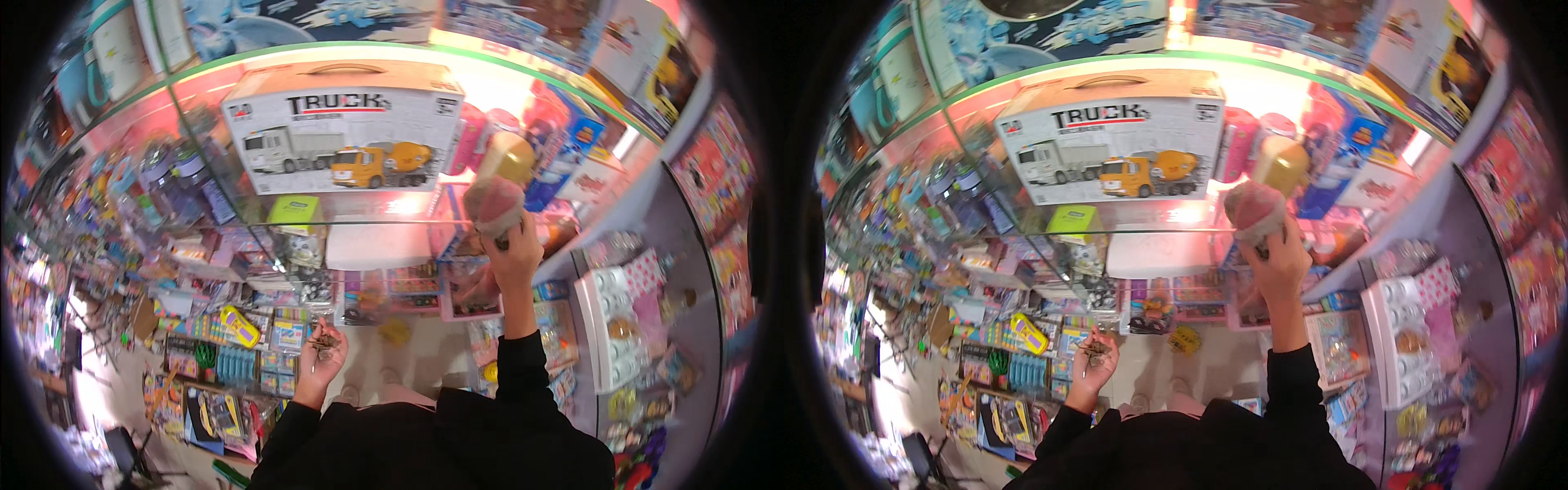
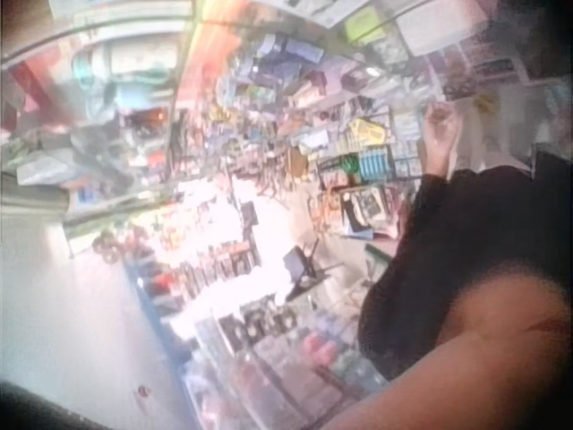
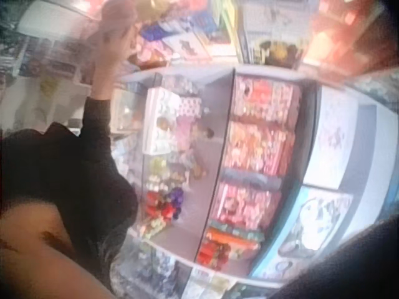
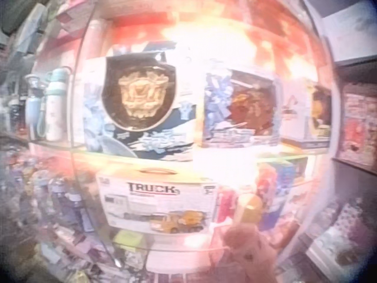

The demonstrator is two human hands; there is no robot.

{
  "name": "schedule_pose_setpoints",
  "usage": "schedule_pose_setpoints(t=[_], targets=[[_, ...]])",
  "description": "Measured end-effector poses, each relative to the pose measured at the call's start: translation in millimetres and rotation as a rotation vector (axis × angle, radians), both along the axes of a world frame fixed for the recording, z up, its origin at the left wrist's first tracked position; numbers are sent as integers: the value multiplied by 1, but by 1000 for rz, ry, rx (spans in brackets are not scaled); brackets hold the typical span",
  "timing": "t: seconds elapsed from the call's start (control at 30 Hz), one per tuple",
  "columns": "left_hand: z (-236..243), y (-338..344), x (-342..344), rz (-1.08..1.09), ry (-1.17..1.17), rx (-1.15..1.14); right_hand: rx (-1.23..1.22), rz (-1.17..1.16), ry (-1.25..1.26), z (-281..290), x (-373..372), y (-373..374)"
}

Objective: The person walks through a toy store aisle and repeatedly picks up various toys and stationery items from shelves and bins. They examine each item briefly and place it back, sometimes in a different position, without using any tools.

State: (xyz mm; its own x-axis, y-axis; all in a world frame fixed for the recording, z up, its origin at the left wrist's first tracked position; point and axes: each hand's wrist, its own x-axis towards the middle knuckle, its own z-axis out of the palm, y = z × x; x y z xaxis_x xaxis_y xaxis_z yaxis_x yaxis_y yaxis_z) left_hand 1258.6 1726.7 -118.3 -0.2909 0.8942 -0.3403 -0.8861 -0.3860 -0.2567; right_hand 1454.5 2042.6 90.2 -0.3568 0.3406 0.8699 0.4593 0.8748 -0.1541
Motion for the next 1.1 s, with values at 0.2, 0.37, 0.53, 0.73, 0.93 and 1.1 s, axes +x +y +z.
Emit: schedule_pose_setpoints(t=[0.2, 0.37, 0.53, 0.73, 0.93, 1.1], targets=[[4, -21, 29, 238, -51, -118, -134, 93, -394, -35, -107, 23], [3, -30, 49, 414, -39, -205, -106, 415, -645, -39, -173, -23], [14, -43, 66, 543, 1, -121, -443, 1193, -1026, -13, -191, -101], [41, -116, 85, 700, 45, -48, -245, 1072, -448, 56, -167, -83], [61, -194, 110, 949, 88, 113, 758, 440, -63, 126, -219, -18], [68, -238, 134, 1015, 154, 154, 698, 372, -266, 149, -272, 62]])
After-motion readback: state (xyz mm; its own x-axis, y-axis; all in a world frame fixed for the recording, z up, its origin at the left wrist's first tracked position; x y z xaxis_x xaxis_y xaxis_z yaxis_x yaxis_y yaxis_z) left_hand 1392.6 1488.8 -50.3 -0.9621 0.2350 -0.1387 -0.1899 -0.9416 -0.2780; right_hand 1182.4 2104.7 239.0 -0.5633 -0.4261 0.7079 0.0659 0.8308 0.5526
